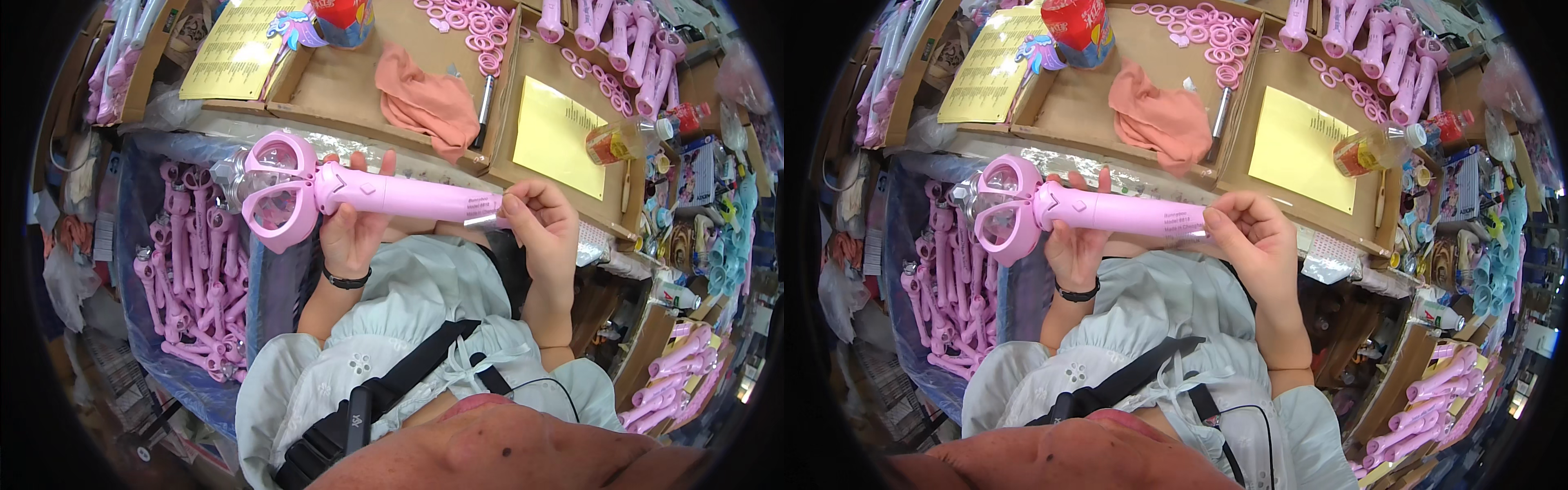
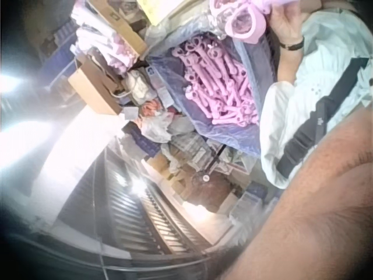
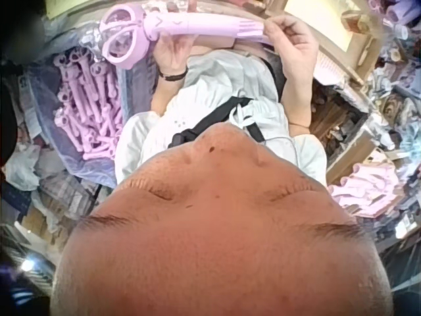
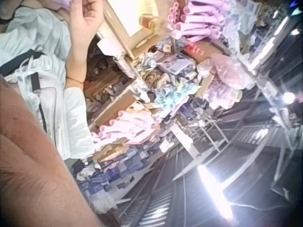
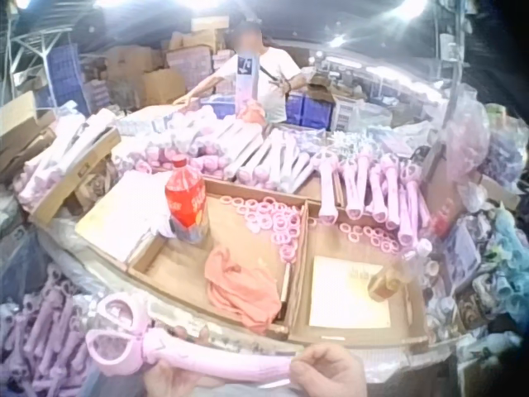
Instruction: The person assembles pink plastic batons by inserting a metal crown into the head, wiping the surface with a cloth, and applying a sticker to the handle. They repeat this process for multiple batons, placing finished units on the table.
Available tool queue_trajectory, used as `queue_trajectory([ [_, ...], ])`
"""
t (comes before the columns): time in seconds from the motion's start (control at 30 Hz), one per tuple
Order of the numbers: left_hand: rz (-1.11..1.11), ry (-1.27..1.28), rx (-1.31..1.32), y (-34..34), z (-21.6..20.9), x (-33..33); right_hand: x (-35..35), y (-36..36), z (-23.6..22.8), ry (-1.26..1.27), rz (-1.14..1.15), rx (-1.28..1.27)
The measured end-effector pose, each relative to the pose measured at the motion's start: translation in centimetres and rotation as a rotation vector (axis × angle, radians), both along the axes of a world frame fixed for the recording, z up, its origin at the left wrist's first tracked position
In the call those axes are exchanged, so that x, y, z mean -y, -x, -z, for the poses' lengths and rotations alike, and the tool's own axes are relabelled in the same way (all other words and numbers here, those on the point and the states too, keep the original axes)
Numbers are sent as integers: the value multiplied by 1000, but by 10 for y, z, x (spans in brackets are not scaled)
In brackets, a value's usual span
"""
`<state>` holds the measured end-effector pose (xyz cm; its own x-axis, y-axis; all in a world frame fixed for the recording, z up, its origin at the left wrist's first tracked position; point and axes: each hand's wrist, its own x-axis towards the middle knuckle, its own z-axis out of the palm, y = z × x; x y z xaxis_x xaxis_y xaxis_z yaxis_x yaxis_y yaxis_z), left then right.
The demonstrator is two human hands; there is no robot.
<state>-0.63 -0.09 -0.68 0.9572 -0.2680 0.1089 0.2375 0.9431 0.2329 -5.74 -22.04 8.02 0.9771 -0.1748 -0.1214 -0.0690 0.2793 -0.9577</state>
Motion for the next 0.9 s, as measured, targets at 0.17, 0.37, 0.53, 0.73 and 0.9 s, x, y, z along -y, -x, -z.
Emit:
queue_trajectory([
  [0.17, -33, 19, 47, 3, 0, 5, 9, 1, 6, 124, 196, 29],
  [0.37, -21, 100, 33, 0, 1, 6, 27, 5, -3, -53, 331, 189],
  [0.53, -13, 136, -5, 1, 1, 7, 24, 9, -9, 5, 328, 207],
  [0.73, -5, 149, -9, 1, 1, 6, 21, 9, -15, 76, 297, 164],
  [0.9, 4, 122, 68, 1, -3, 11, -3, 13, -18, 149, 166, 70],
])
